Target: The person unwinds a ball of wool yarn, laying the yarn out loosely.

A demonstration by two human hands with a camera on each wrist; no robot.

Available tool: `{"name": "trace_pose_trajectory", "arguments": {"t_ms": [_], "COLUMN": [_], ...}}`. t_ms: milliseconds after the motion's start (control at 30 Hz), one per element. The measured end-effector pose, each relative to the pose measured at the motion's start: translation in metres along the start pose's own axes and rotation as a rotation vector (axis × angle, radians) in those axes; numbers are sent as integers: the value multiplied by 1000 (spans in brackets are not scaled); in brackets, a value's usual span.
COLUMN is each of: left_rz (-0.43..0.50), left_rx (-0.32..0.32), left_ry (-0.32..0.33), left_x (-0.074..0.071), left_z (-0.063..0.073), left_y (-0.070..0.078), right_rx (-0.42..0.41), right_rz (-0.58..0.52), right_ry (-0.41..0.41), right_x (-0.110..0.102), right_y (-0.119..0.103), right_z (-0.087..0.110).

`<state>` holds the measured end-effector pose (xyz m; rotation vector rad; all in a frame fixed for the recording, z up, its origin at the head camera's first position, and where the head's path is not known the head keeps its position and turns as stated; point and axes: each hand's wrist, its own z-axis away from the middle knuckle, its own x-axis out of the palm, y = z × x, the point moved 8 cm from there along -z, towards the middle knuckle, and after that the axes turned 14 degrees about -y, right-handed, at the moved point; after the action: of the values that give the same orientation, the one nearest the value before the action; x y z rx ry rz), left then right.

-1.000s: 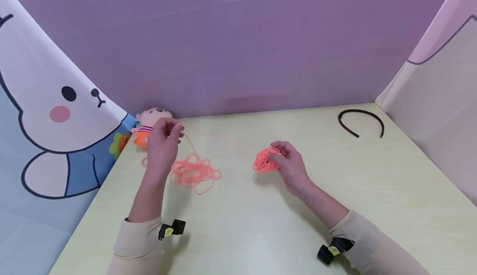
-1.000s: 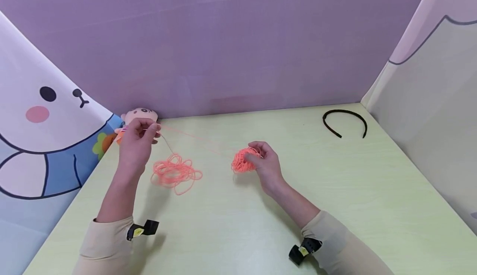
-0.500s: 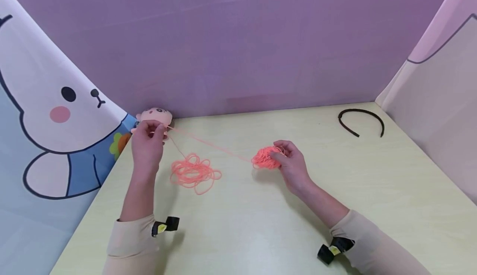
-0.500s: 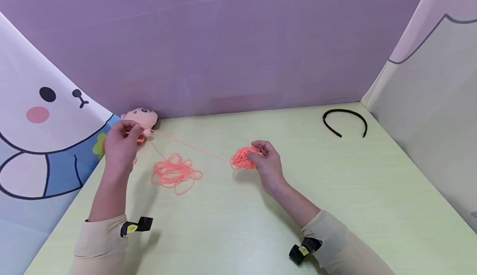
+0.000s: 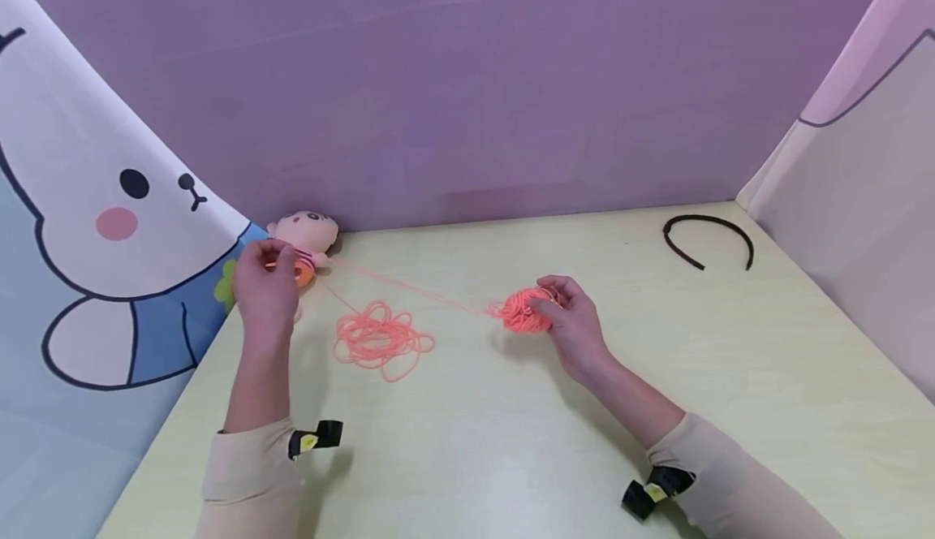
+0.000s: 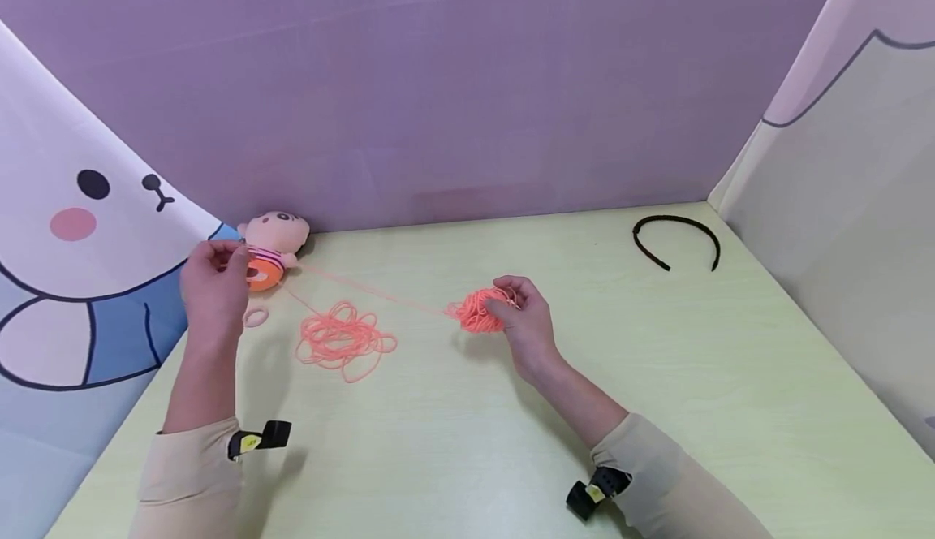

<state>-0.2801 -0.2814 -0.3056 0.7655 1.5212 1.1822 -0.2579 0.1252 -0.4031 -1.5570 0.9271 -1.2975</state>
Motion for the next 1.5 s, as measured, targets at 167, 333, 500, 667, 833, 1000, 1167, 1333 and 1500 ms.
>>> {"name": "trace_pose_trajectory", "arguments": {"t_ms": [167, 333, 500, 667, 833, 1000, 1167, 1333, 1500], "left_rz": [36, 96, 21, -127, -244, -328, -337, -296, -274], "left_rx": [9, 4, -4, 34, 173, 260, 291, 259, 215], "left_ry": [35, 74, 59, -91, -303, -642, -890, -994, -1016], "left_x": [-10, -16, -14, 12, 60, 126, 175, 199, 212], "left_z": [-2, -3, -4, -3, 5, 27, 52, 67, 71], "left_y": [-2, -4, -4, 1, 13, 12, 4, -6, -12], "right_rx": [-8, -13, -9, 4, 5, -21, -47, -56, -56], "right_rz": [-6, -17, -21, -17, -29, -50, -65, -80, -77], "right_ry": [5, 14, 17, -10, -67, -138, -182, -192, -192], "right_x": [-1, 0, 0, 2, 8, 15, 20, 23, 24], "right_y": [0, -1, -1, 0, -1, -3, -5, -6, -6], "right_z": [0, 1, 2, 2, 2, 2, 3, 4, 3]}}
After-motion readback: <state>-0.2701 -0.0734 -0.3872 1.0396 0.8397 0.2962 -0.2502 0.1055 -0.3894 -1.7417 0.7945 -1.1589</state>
